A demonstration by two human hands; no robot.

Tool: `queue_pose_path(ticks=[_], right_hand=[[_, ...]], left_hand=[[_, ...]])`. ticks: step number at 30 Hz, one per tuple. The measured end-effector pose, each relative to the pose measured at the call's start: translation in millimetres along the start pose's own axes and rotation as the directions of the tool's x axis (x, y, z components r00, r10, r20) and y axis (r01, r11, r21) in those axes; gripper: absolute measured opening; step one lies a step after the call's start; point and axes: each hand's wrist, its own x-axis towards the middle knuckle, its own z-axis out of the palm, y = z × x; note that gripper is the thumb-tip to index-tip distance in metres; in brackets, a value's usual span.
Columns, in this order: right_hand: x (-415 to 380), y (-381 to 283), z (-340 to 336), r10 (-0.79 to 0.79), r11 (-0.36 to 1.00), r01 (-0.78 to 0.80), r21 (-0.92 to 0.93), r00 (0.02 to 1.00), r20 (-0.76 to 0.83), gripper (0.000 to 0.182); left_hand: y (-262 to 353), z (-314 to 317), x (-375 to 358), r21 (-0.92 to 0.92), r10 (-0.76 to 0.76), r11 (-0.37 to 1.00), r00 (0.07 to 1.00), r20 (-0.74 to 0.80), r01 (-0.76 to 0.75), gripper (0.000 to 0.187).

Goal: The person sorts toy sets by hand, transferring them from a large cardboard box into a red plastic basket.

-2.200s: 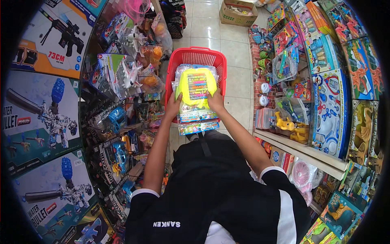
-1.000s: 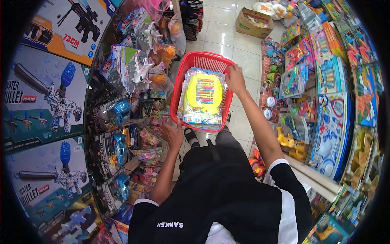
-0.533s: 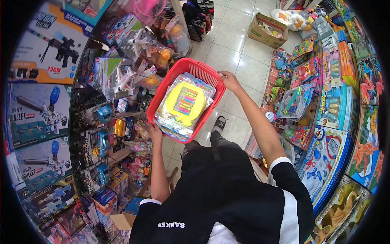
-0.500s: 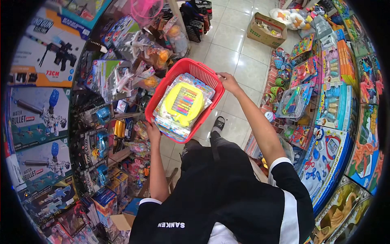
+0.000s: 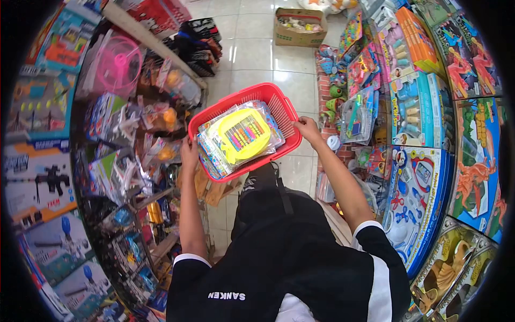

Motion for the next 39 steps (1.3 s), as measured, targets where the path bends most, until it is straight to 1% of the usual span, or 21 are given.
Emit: queue_pose_path(ticks=[1, 4, 5, 7, 9, 11, 13, 14, 15, 17, 18, 19, 21, 25, 27, 28, 30, 33, 35, 37, 39], right_hand=[[6, 3, -12, 0.005, 1.0, -0.005, -0.002, 1.0, -0.017, 0.039], [24, 4, -43, 0.212, 0.974, -0.21, -0.085, 0.977, 0.021, 0.039], [30, 3, -47, 0.215, 0.973, -0.214, -0.086, 0.976, 0.011, 0.039], [53, 20, -53, 0.007, 0.996, -0.012, -0.091, 0.998, -0.058, 0.038], [80, 36, -60, 0.026, 0.996, -0.031, -0.081, 0.998, -0.059, 0.037], [106, 48, -59, 0.06, 0.996, -0.064, -0.066, 0.997, -0.056, 0.036], [133, 60, -66, 0.118, 0.986, -0.13, -0.101, 0.986, -0.114, 0.034], [143, 58, -69, 0.149, 0.977, -0.165, -0.137, 0.981, -0.125, 0.033], [156, 66, -71, 0.153, 0.976, -0.17, -0.139, 0.98, -0.127, 0.033], [186, 101, -63, 0.086, 0.982, -0.106, -0.158, 0.987, -0.134, 0.034], [201, 124, -59, 0.096, 0.98, -0.115, -0.166, 0.989, -0.114, 0.034], [218, 130, -59, 0.097, 0.981, -0.115, -0.154, 0.988, -0.12, 0.034], [241, 145, -56, 0.334, 0.89, -0.349, -0.295, 0.937, -0.099, 0.037], [300, 196, -47, 0.354, 0.867, -0.369, -0.335, 0.929, -0.106, 0.04], [329, 225, -37, 0.408, 0.867, -0.404, -0.291, 0.912, -0.049, 0.041], [340, 241, -31, 0.427, 0.86, -0.419, -0.292, 0.903, -0.037, 0.041], [372, 272, -21, 0.412, 0.857, -0.401, -0.323, 0.911, -0.038, 0.041], [413, 325, 1, 0.517, 0.777, -0.493, -0.391, 0.854, -0.05, 0.045], [438, 351, 12, 0.536, 0.775, -0.505, -0.379, 0.844, -0.027, 0.047], [451, 367, 21, 0.558, 0.77, -0.516, -0.375, 0.83, 0.002, 0.05], [468, 375, 28, 0.568, 0.784, -0.545, -0.297, 0.823, -0.01, 0.049]], left_hand=[[13, 11, 18, 0.013, 0.023, 1.0, 0.999, 0.043, -0.023, 0.041], [36, 53, 65, 0.064, 0.012, 0.998, 0.996, 0.087, -0.018, 0.043], [40, 68, 84, 0.088, 0.002, 0.996, 0.992, 0.128, -0.013, 0.044], [48, 98, 115, 0.076, 0.003, 0.997, 0.982, 0.19, -0.018, 0.046], [50, 133, 148, 0.088, -0.039, 0.996, 0.967, 0.251, 0.018, 0.045], [52, 164, 181, 0.156, -0.005, 0.987, 0.962, 0.275, -0.039, 0.043], [42, 206, 212, 0.278, -0.117, 0.96, 0.941, 0.316, 0.026, 0.041], [12, 231, 231, 0.226, -0.166, 0.97, 0.928, 0.334, 0.093, 0.042], [2, 252, 242, 0.225, -0.167, 0.97, 0.926, 0.339, 0.092, 0.042], [-15, 285, 258, 0.291, -0.292, 0.935, 0.905, 0.308, 0.202, 0.042], [-23, 304, 265, 0.173, -0.42, 0.907, 0.847, 0.327, 0.383, 0.043], [-19, 318, 272, 0.18, -0.413, 0.91, 0.85, 0.327, 0.373, 0.043], [-21, 341, 275, 0.115, -0.513, 0.855, 0.787, 0.342, 0.507, 0.048], [-99, 420, 311, 0.089, -0.471, 0.874, 0.79, 0.394, 0.477, 0.05], [-147, 456, 330, 0.174, -0.308, 0.95, 0.866, 0.394, 0.258, 0.054], [-109, 456, 339, 0.152, -0.429, 0.901, 0.789, 0.441, 0.406, 0.055], [-101, 473, 359, 0.203, -0.443, 0.896, 0.77, 0.459, 0.394, 0.056], [-135, 519, 382, 0.218, -0.425, 0.905, 0.756, 0.498, 0.365, 0.058], [-170, 546, 403, 0.199, -0.412, 0.91, 0.753, 0.512, 0.363, 0.059], [-208, 575, 416, 0.209, -0.326, 0.944, 0.803, 0.498, 0.254, 0.063], [-220, 596, 425, 0.183, -0.407, 0.912, 0.769, 0.492, 0.366, 0.062]])
